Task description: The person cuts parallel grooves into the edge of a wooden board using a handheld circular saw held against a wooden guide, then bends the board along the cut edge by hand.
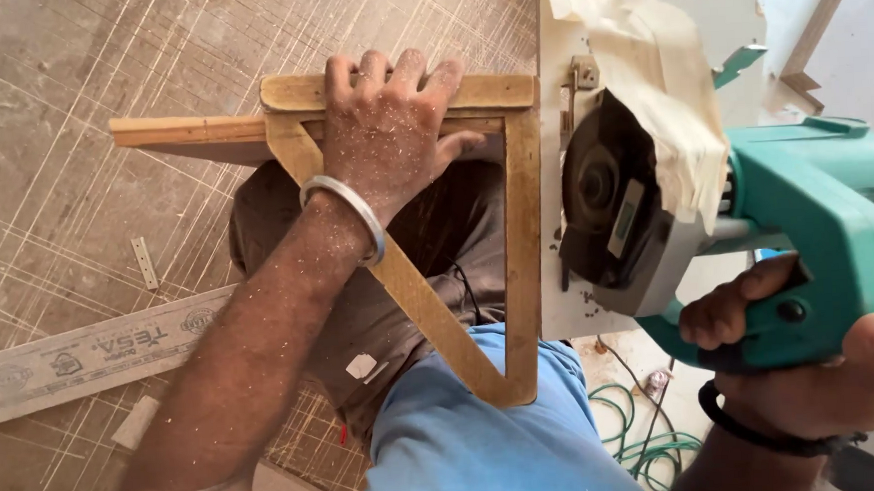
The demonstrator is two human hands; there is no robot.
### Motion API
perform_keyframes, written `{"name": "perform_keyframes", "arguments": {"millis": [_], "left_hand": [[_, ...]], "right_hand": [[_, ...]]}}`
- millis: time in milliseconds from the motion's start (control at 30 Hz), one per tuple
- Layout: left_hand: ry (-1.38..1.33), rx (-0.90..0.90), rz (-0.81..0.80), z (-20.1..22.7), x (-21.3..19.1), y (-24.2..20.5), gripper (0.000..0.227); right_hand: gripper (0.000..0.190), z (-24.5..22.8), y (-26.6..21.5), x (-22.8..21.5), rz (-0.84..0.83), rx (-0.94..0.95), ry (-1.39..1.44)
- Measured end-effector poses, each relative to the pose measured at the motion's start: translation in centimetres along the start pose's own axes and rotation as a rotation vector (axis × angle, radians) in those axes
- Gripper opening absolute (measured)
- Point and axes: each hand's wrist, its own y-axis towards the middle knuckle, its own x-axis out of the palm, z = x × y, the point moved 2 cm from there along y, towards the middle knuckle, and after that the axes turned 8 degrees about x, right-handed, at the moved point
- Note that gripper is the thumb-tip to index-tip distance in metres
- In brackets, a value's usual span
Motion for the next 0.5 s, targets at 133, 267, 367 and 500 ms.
{"name": "perform_keyframes", "arguments": {"millis": [133,267,367,500], "left_hand": [[0.015,0.003,0.034,0.2,-0.3,-0.1,0.074],[0.010,-0.012,0.043,0.3,0.0,-0.3,0.073],[-0.022,-0.030,0.011,0.3,0.0,-0.2,0.072],[-0.021,-0.039,0.009,0.5,-0.5,-0.1,0.072]], "right_hand": [[0.059,-0.1,0.3,0.1,-0.007,0.019,0.002],[0.057,0.0,1.5,0.4,-0.040,-0.033,0.019],[0.057,-0.7,2.9,1.6,-0.028,-0.054,-0.058],[0.058,-1.1,4.5,2.4,-0.035,-0.080,-0.078]]}}
